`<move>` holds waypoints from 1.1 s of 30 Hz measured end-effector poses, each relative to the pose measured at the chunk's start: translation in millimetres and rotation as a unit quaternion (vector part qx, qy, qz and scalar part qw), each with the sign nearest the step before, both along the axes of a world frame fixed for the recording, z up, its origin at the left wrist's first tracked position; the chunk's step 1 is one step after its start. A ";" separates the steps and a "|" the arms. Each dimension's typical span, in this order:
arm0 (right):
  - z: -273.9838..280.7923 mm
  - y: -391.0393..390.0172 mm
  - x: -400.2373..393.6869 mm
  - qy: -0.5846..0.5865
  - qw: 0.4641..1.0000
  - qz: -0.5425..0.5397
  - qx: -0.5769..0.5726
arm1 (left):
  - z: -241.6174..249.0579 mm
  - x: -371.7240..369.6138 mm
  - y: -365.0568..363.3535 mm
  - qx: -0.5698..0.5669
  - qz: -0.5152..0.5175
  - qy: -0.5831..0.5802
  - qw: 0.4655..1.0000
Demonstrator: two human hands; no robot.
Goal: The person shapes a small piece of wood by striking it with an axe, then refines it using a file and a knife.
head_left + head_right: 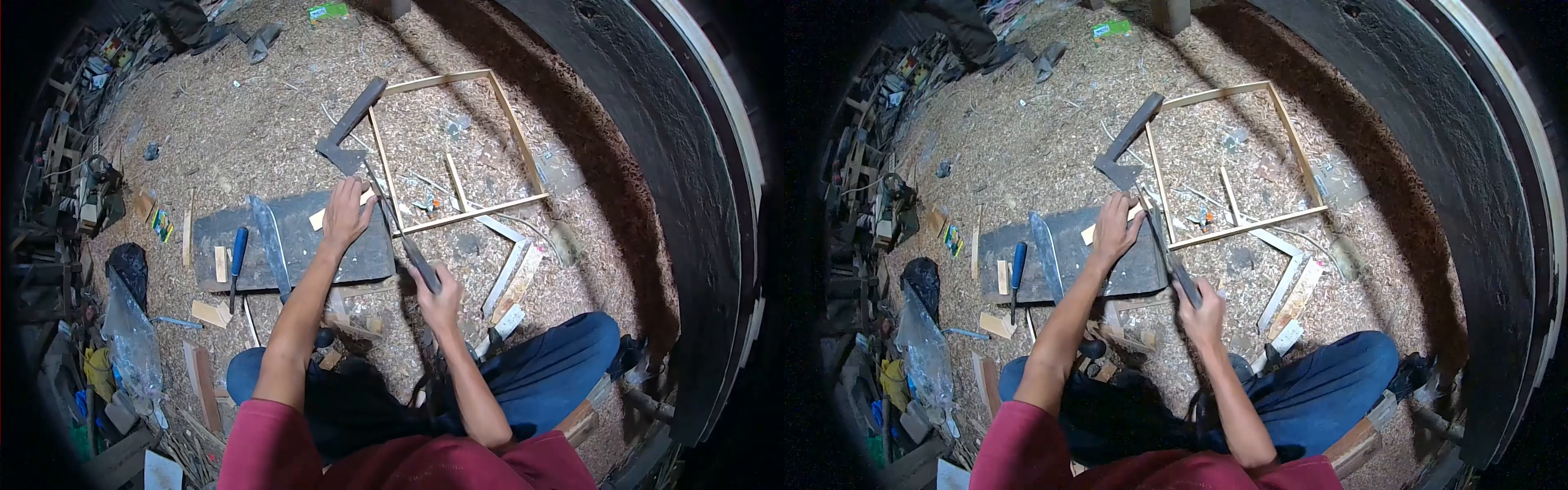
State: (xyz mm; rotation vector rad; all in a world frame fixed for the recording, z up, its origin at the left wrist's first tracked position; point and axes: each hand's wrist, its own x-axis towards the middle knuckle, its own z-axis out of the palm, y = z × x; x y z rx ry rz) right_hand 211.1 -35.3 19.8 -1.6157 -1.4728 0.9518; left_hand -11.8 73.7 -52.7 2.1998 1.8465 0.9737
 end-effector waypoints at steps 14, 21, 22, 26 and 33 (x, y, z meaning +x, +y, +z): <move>-9.7 12.7 -10.8 0.029 0.999 0.015 0.014 | 1.5 -0.2 1.0 0.009 -0.015 -0.005 1.000; -0.7 -2.7 1.4 0.021 1.000 0.005 -0.004 | 4.9 0.4 -1.7 0.004 -0.019 0.002 1.000; -5.9 11.0 -7.0 0.019 1.000 0.005 -0.005 | 5.4 2.8 -1.0 0.004 -0.020 -0.001 1.000; -16.7 13.7 -12.4 0.050 0.998 0.019 0.035 | -0.3 -2.3 4.3 0.008 -0.021 -0.005 1.000; -11.5 4.8 -5.2 0.023 0.999 0.005 -0.030 | 4.5 2.5 1.4 -0.023 -0.010 0.008 1.000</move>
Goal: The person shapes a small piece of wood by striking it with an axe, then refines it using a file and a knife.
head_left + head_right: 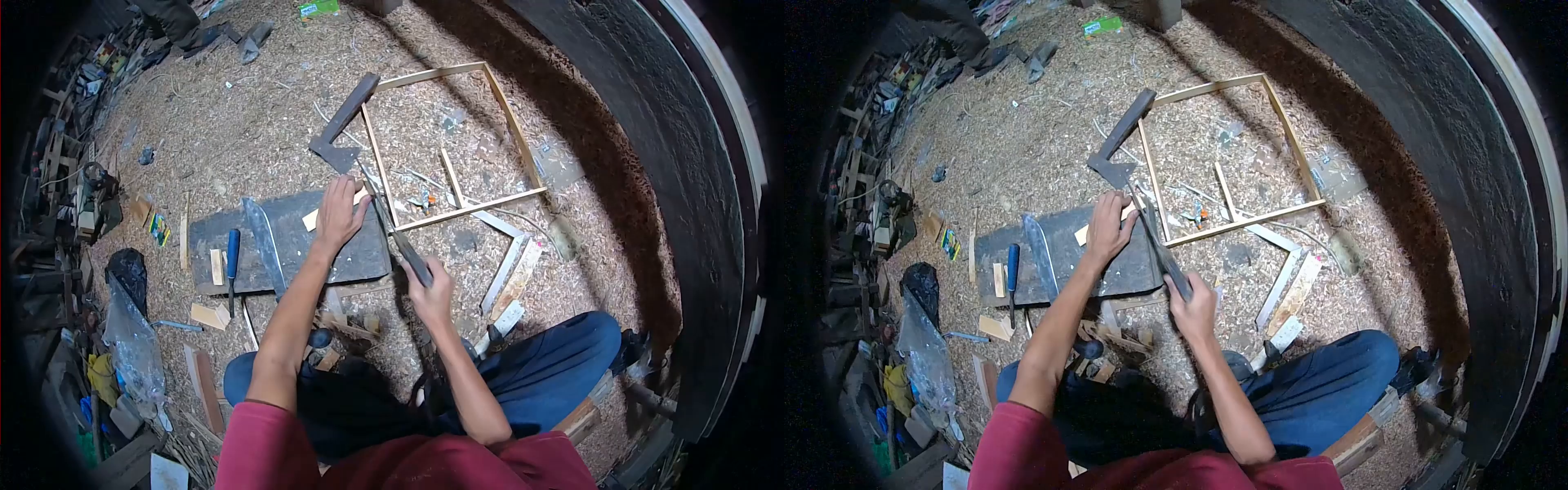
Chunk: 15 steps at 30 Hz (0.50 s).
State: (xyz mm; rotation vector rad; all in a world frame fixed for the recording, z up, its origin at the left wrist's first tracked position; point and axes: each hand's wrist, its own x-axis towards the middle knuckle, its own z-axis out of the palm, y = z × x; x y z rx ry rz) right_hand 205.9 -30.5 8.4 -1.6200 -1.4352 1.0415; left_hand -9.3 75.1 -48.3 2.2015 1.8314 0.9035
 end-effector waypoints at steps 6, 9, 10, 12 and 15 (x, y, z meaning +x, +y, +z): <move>2.4 -26.8 10.5 0.020 1.000 -0.014 0.005 | -1.3 -5.7 2.9 -0.013 -0.009 -0.014 1.000; 4.3 -32.1 16.1 -0.031 0.999 -0.014 -0.008 | -2.9 -3.8 -1.5 0.005 -0.012 -0.011 1.000; 5.6 -24.6 15.6 -0.017 0.999 -0.014 -0.035 | -2.6 -4.6 -0.2 0.005 -0.010 -0.003 1.000; 7.6 -2.6 10.3 -0.011 1.000 0.008 -0.017 | -4.8 0.5 1.3 0.004 -0.004 -0.003 1.000; 12.5 5.3 2.1 0.004 1.000 0.031 0.006 | -4.6 -3.9 -1.2 -0.009 0.004 -0.002 1.000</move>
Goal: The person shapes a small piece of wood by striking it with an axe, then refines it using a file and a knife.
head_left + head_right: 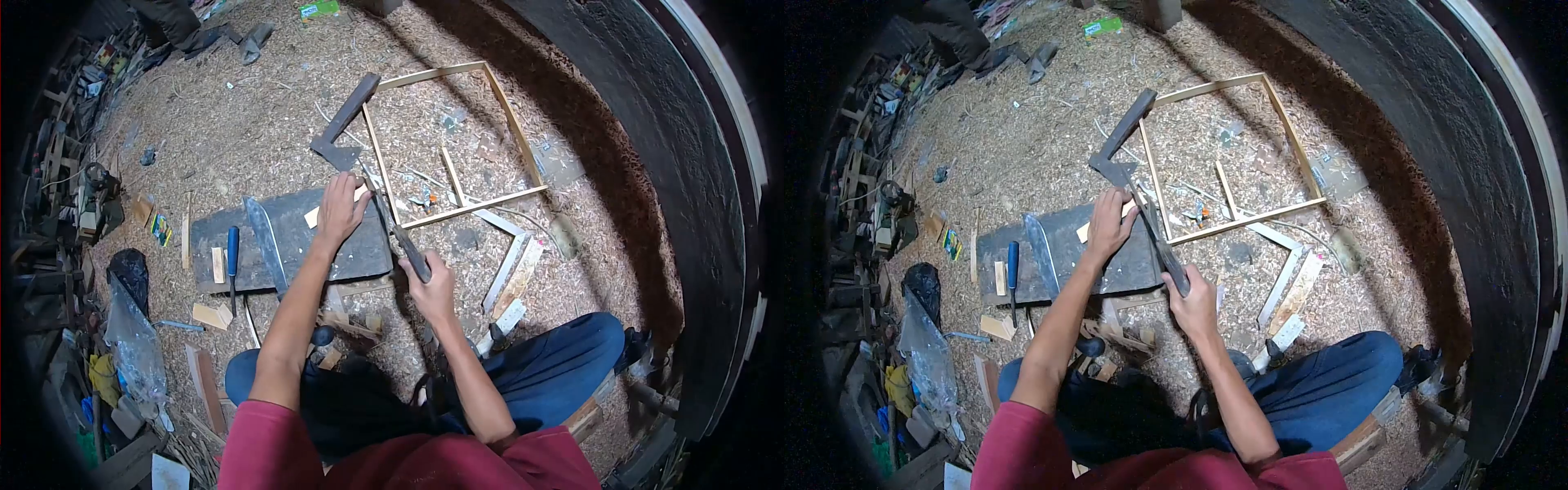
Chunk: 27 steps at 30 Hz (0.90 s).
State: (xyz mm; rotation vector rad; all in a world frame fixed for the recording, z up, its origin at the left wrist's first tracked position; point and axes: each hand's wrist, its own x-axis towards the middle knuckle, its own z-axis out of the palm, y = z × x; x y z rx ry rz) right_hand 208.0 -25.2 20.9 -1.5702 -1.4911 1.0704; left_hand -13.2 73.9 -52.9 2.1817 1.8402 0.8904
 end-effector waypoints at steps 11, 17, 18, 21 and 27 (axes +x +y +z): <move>-16.2 -17.7 35.8 0.028 0.999 -0.026 -0.026 | -1.3 1.2 2.3 0.008 0.007 -0.012 1.000; 8.1 -48.4 30.7 -0.007 0.999 -0.043 0.025 | 1.6 1.5 2.3 0.024 0.010 -0.024 0.999; 10.3 -52.7 31.8 0.007 0.996 -0.063 0.059 | 0.2 2.5 -0.7 0.008 0.017 -0.020 1.000; 6.4 -34.1 25.9 0.017 0.997 -0.060 0.045 | 3.5 6.0 -7.6 0.029 0.015 -0.027 0.999; -14.5 -28.2 2.8 0.019 0.998 -0.040 0.046 | 15.8 14.5 -41.6 -0.013 0.022 -0.002 1.000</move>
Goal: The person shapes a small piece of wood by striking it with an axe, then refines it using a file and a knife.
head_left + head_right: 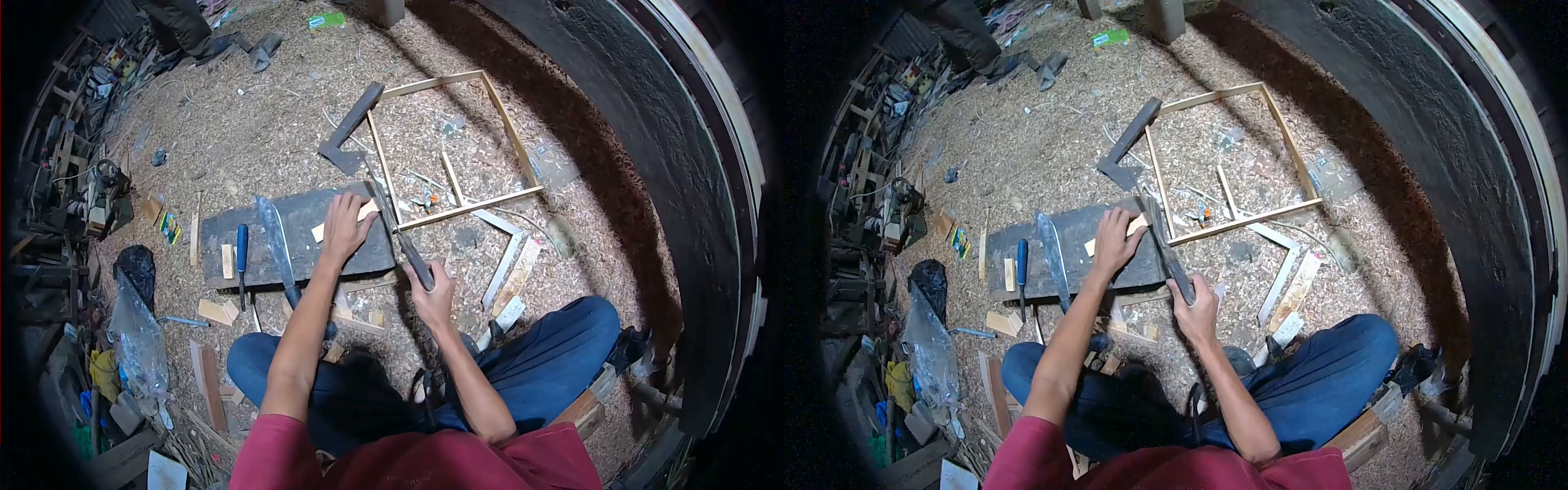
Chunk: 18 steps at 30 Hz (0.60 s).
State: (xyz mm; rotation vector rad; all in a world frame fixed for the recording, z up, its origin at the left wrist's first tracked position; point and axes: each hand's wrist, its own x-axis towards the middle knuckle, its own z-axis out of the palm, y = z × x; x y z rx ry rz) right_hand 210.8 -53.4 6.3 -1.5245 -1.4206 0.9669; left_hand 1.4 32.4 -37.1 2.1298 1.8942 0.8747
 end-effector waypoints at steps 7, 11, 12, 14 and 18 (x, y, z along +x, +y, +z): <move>-8.3 -8.5 -6.5 -0.007 1.000 -0.003 -0.023 | -8.2 13.0 -12.5 0.015 -0.002 -0.012 1.000; -13.6 -7.0 -5.6 -0.017 0.999 -0.009 -0.032 | -8.2 13.6 -12.2 0.034 0.001 -0.066 0.997; -13.4 -5.8 -6.6 -0.013 1.000 -0.009 -0.023 | -8.1 13.3 -11.8 0.032 0.013 -0.084 0.996; -11.6 -5.8 -7.4 -0.011 1.000 -0.011 -0.017 | -7.5 12.7 -12.7 0.035 0.008 -0.066 0.997; -12.1 -9.4 -4.4 -0.003 1.000 -0.011 -0.024 | -8.4 12.6 -13.8 0.033 -0.001 -0.044 0.998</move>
